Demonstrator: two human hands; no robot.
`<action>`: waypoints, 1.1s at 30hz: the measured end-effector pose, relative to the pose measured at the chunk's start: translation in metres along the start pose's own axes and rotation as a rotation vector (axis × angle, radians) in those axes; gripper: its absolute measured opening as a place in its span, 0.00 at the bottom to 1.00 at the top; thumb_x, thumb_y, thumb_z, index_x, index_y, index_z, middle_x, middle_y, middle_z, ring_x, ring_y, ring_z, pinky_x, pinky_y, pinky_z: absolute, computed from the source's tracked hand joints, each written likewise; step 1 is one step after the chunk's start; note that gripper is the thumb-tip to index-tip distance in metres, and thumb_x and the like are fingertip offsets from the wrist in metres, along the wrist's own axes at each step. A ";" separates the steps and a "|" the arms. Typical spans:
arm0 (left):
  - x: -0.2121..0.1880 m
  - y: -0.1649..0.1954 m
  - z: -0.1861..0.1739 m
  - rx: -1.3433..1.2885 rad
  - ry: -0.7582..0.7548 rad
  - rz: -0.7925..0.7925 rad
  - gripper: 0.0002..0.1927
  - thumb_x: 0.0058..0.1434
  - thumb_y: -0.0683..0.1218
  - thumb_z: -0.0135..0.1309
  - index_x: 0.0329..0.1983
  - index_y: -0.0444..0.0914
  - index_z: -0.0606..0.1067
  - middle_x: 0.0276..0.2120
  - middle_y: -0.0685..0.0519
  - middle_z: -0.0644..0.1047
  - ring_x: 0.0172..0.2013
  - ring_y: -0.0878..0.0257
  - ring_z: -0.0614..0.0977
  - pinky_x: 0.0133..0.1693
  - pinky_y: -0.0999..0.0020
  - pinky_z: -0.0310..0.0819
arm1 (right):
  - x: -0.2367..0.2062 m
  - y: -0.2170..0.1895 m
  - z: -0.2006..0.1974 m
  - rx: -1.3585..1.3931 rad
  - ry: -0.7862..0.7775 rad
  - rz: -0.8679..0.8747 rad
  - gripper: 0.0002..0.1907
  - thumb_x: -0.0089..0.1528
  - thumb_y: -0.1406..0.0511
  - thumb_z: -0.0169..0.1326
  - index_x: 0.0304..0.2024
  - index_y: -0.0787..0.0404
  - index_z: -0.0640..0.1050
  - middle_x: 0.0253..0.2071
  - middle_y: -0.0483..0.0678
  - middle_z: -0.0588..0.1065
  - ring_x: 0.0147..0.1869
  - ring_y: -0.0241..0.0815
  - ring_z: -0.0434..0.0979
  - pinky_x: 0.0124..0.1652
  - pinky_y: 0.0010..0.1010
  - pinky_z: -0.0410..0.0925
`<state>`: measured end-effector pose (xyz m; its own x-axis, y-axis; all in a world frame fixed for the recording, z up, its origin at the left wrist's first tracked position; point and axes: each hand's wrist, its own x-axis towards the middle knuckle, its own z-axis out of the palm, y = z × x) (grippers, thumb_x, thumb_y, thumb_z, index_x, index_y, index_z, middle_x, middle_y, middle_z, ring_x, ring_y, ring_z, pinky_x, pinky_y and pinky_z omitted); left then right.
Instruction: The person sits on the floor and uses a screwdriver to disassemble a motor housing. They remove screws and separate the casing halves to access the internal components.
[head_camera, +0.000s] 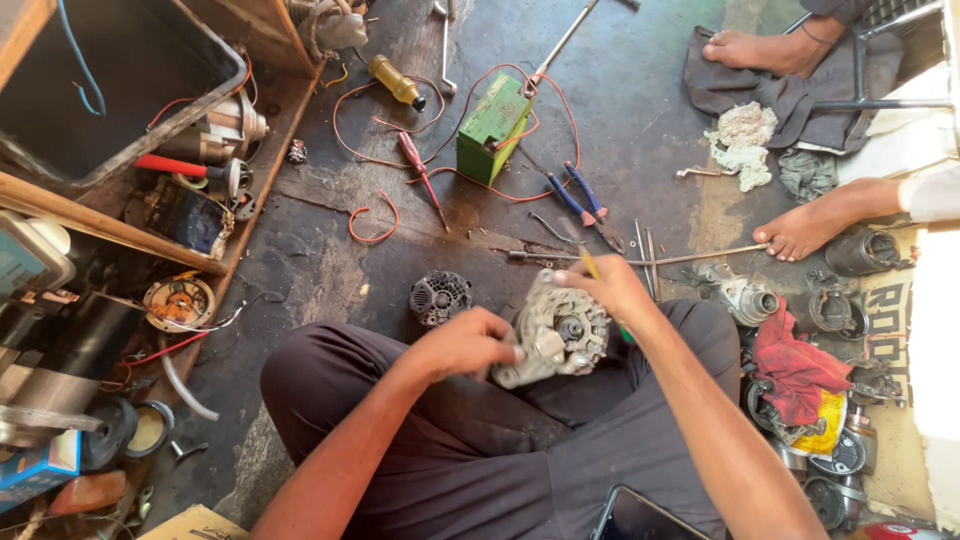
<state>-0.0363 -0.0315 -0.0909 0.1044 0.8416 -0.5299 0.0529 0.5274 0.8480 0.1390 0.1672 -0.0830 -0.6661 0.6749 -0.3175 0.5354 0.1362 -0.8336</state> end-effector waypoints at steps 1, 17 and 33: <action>0.002 -0.003 0.004 -0.058 -0.041 -0.001 0.10 0.59 0.47 0.61 0.30 0.34 0.80 0.20 0.54 0.77 0.18 0.65 0.74 0.22 0.67 0.65 | 0.007 -0.007 -0.001 -0.054 -0.049 -0.002 0.14 0.55 0.58 0.66 0.29 0.63 0.83 0.21 0.41 0.78 0.25 0.31 0.74 0.29 0.30 0.68; -0.005 -0.005 0.076 -0.082 0.193 0.107 0.19 0.56 0.55 0.66 0.24 0.34 0.84 0.23 0.53 0.83 0.25 0.71 0.80 0.34 0.73 0.74 | 0.027 -0.066 -0.012 -0.172 0.300 -0.325 0.17 0.63 0.60 0.59 0.51 0.63 0.78 0.34 0.46 0.78 0.36 0.37 0.76 0.37 0.32 0.70; -0.076 0.111 0.125 0.092 0.085 0.804 0.31 0.66 0.50 0.54 0.67 0.32 0.60 0.44 0.41 0.75 0.46 0.42 0.80 0.46 0.54 0.74 | -0.195 -0.056 -0.025 1.170 0.399 -0.374 0.07 0.74 0.62 0.42 0.49 0.59 0.68 0.42 0.50 0.68 0.47 0.45 0.70 0.57 0.47 0.67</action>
<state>0.0862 -0.0511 0.0450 0.0696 0.9669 0.2453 0.0753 -0.2503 0.9652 0.2519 0.0466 0.0371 -0.3673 0.9301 0.0069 -0.5544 -0.2130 -0.8046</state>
